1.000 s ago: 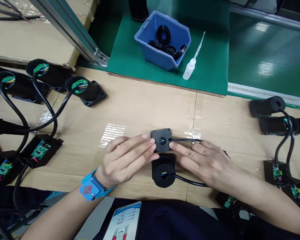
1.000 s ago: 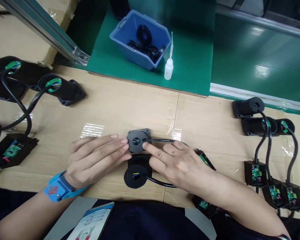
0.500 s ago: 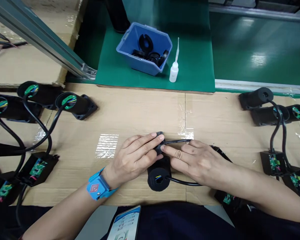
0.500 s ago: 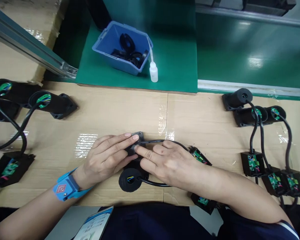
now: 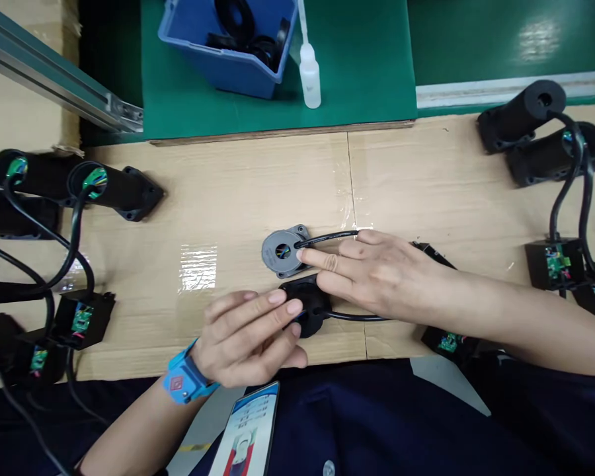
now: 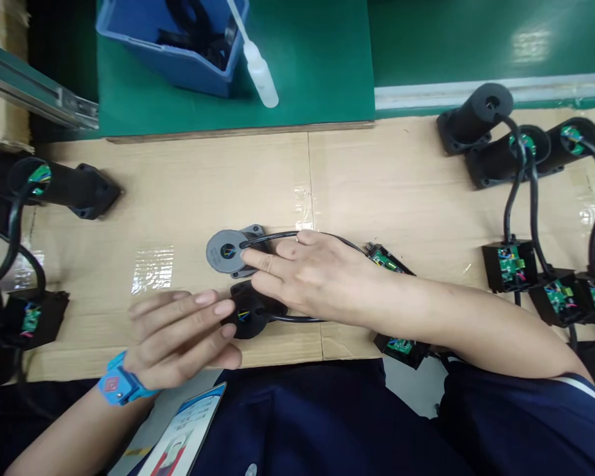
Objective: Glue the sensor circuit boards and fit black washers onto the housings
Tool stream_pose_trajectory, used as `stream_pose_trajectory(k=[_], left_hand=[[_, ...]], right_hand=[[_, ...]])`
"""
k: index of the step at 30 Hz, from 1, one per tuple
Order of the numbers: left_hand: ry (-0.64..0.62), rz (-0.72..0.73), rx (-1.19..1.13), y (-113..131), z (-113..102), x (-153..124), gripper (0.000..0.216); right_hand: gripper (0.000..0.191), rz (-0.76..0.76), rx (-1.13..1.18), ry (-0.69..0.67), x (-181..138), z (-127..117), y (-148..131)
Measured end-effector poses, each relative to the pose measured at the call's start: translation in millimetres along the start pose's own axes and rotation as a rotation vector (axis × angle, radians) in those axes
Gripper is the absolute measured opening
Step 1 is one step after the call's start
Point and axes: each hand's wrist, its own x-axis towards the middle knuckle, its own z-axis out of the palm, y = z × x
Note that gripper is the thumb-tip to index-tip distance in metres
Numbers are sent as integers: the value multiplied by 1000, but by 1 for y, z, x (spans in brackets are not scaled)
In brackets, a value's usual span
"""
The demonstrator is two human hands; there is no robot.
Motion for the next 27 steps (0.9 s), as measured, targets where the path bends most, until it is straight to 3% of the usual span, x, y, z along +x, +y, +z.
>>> stream_pose_trajectory(k=[5,11,17,19,22,24,27], left_hand=[[-106,76,71,14,7,8,6],[-39,-35,64,20,19,3,15],[-56,-80,-24,20,20,-7,11],[-24,-148,-96,13,17,-7,15],[80,-392,-140,-7,12,4,17],[2,-478,-151,-25,8,17,34],[-259,-412,-246,-48,7,30,54]], right_hand=[[27,6,5,33,-1,6,-1],[26,7,17,-24,-1,3,-2],[27,-11,29,-4,-2,3,-1],[26,4,31,2,-1,2,-1],[25,3,20,2,-1,0,-1],[24,-15,12,-10,0,-1,-1],[21,-14,29,-43,1,-3,0]])
